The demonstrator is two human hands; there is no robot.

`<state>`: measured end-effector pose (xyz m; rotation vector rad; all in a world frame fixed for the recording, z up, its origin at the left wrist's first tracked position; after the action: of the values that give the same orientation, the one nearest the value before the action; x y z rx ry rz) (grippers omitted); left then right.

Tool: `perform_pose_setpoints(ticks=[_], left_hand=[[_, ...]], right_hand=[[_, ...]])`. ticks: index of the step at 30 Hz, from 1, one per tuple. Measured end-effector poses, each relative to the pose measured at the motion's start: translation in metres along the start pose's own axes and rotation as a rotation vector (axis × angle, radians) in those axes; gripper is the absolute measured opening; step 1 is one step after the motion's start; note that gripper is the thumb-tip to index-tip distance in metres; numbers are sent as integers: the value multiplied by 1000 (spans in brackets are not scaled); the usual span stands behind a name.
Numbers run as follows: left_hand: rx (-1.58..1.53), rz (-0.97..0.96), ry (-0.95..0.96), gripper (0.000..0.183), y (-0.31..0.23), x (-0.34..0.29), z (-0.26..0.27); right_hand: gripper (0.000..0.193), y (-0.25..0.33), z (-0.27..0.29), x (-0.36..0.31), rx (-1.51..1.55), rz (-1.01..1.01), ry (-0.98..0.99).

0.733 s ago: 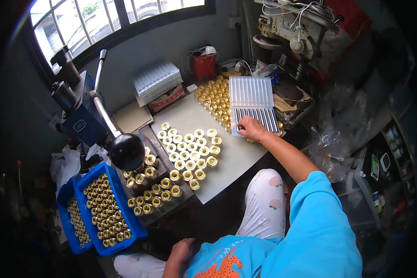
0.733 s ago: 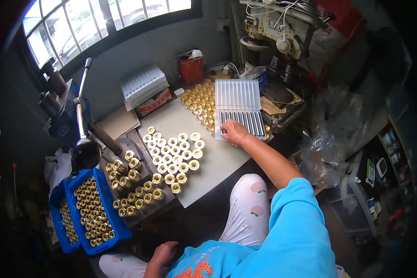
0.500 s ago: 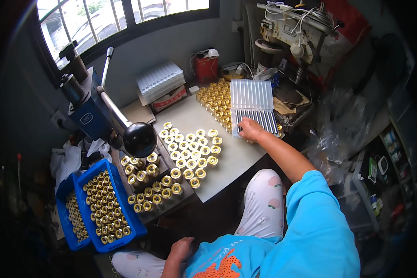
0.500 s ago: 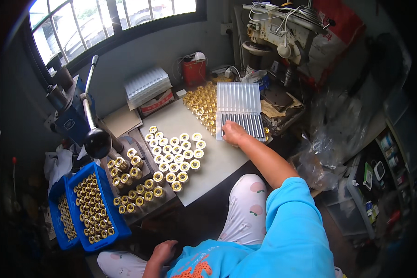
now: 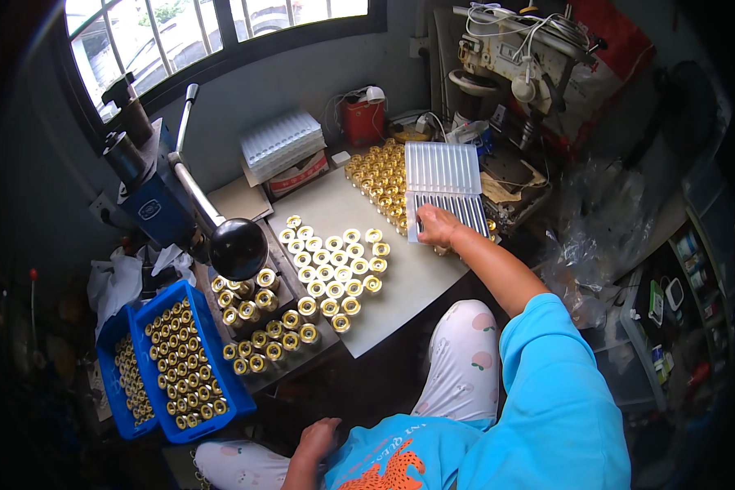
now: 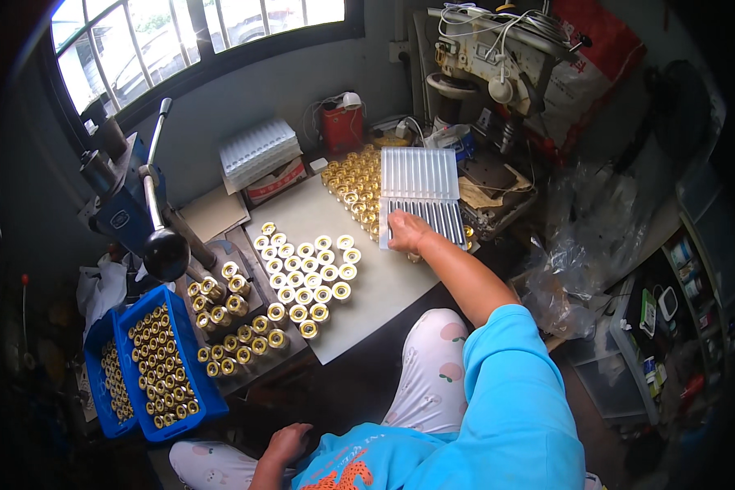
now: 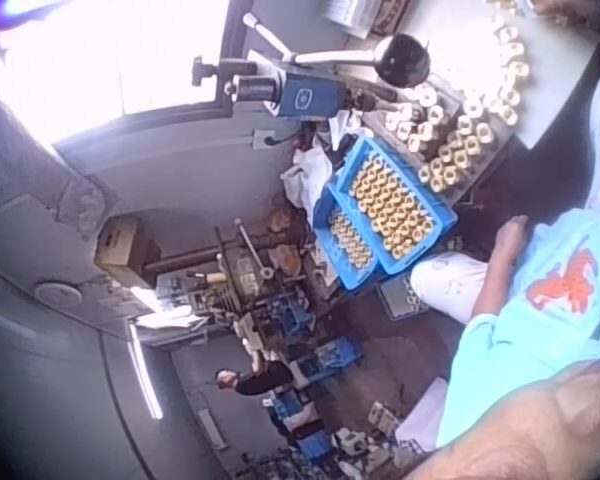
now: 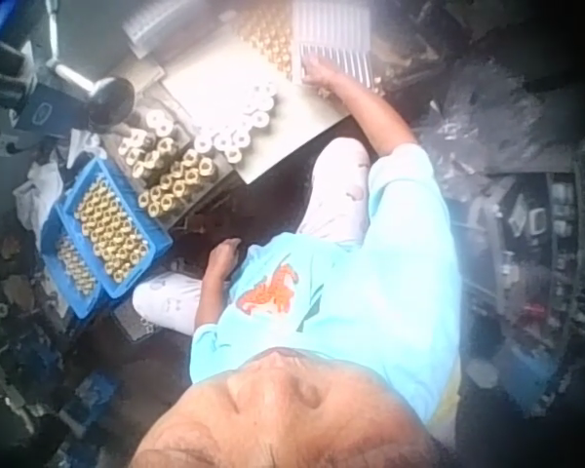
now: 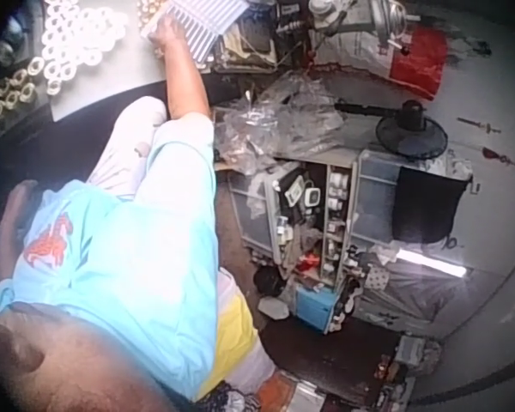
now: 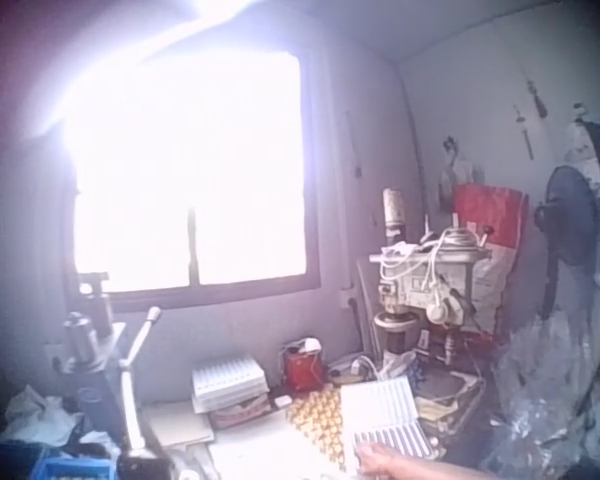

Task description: The person sorts and arranges small gold-colored metal parts by hand, taking them from a blue bin and placing them onto a workbench.

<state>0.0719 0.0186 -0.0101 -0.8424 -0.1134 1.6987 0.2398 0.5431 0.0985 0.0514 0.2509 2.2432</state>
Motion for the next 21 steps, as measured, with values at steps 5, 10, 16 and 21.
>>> perform_pose_setpoints(ticks=[5,10,16,21], left_hand=[[5,-5,15,32,0,1,-3],[0,-18,23,34,3,4,-11],[-18,-62,-1,37,-1,-2,-1],[-64,-65,6,28,-11,1,19]], right_hand=[[42,-22,14,1,126,40,-94],[39,-40,10,3,2,72,-73],[33,-33,-3,24,29,194,-109],[33,-35,7,-6,30,203,-281]])
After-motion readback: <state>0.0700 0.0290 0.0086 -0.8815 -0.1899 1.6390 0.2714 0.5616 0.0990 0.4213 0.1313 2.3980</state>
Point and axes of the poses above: each hand's wrist, its own x-axis towards the middle knuckle, its own z-axis out of the back of the hand, y = z × x, the point moved 4 cm from there along x, towards the middle knuckle, and after that the axes turned 4 degrees about -z, right-handed, at the moved point
